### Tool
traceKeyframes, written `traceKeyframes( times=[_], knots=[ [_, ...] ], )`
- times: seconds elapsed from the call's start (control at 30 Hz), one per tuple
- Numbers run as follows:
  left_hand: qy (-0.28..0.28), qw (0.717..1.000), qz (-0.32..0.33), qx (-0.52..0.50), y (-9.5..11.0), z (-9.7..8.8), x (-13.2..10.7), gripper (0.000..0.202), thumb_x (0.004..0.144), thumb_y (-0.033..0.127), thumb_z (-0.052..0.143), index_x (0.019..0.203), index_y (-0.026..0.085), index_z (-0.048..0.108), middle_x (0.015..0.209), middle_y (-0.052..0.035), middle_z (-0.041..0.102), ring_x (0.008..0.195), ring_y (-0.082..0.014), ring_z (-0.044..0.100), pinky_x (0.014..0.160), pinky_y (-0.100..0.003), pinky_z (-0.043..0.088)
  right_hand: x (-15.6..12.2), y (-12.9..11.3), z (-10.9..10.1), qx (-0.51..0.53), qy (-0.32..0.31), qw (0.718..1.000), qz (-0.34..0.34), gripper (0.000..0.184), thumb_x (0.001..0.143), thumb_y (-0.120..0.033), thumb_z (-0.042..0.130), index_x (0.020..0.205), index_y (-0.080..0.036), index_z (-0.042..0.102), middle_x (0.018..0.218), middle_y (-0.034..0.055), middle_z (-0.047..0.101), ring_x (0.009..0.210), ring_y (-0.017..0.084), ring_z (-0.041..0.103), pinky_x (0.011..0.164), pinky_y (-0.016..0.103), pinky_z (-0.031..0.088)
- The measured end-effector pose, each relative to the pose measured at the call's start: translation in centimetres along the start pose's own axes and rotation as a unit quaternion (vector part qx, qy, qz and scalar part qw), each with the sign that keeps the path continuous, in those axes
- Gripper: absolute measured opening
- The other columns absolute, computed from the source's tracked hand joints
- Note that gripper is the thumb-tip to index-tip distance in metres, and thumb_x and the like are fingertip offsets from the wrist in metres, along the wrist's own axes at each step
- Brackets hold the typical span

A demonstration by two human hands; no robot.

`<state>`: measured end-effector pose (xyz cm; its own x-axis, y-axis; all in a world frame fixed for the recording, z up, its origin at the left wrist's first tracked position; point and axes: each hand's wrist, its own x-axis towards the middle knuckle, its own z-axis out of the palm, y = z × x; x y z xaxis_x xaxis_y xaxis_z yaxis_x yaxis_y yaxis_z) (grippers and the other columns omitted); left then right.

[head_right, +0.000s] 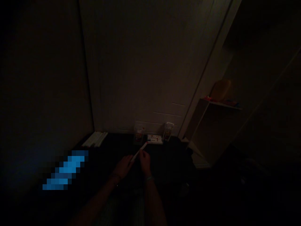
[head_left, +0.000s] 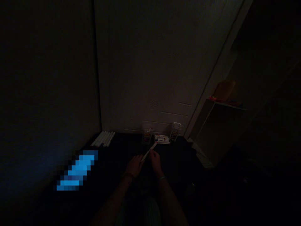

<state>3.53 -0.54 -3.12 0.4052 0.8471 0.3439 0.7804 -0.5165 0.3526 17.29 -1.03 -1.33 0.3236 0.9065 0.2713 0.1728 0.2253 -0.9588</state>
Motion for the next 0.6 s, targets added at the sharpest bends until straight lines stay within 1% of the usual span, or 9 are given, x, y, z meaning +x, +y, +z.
traceKeyframes(
  times=[0.2,0.33,0.43,0.53,0.6],
  knots=[
    [0.008,1.0,-0.016,0.007,-0.26,0.52,0.02,0.034,0.086,0.033,0.03,0.112,0.02,0.047,0.114,-0.0054,0.053,0.105,-0.0177,0.045,0.091,-0.032,0.033,-0.08,-0.24,-0.02,-0.008,-0.018,1.0,-0.008,0.039,0.074,-0.05,0.044,0.069,-0.015,0.061,0.063,0.0001,0.056,0.058,0.01,0.047,0.052,0.018,0.034],
    [0.011,1.0,-0.007,0.017,-0.36,0.72,0.05,0.035,0.086,0.034,0.029,0.112,0.02,0.047,0.115,-0.006,0.053,0.107,-0.018,0.045,0.093,-0.032,0.032,-0.22,-0.7,-0.1,-0.01,-0.011,1.0,-0.014,0.038,0.073,-0.049,0.046,0.07,-0.015,0.061,0.063,0.0001,0.056,0.059,0.01,0.047,0.053,0.018,0.035],
    [0.01,1.0,-0.002,0.016,-0.29,0.68,0.03,0.035,0.086,0.034,0.029,0.113,0.02,0.047,0.115,-0.0055,0.053,0.106,-0.0176,0.046,0.094,-0.033,0.032,-0.23,-0.79,-0.13,-0.006,-0.018,1.0,-0.019,0.037,0.073,-0.049,0.046,0.071,-0.015,0.061,0.065,0.0004,0.057,0.06,0.011,0.048,0.054,0.018,0.036],
    [0.011,1.0,-0.007,0.013,-0.22,0.61,0.05,0.035,0.086,0.034,0.029,0.112,0.02,0.047,0.114,-0.0053,0.053,0.105,-0.0176,0.046,0.093,-0.033,0.032,-0.2,-0.67,-0.09,-0.001,-0.015,1.0,-0.013,0.038,0.074,-0.05,0.045,0.068,-0.015,0.06,0.062,-0.0002,0.056,0.059,0.01,0.048,0.052,0.018,0.035],
    [0.009,1.0,-0.005,0.012,-0.21,0.56,0.08,0.035,0.086,0.034,0.029,0.111,0.02,0.048,0.112,-0.0056,0.054,0.103,-0.0174,0.047,0.091,-0.032,0.033,-0.18,-0.57,-0.03,0.001,0.0,1.0,-0.002,0.041,0.075,-0.052,0.043,0.064,-0.016,0.058,0.058,-0.0009,0.053,0.055,0.01,0.046,0.05,0.018,0.034]
  ],
)
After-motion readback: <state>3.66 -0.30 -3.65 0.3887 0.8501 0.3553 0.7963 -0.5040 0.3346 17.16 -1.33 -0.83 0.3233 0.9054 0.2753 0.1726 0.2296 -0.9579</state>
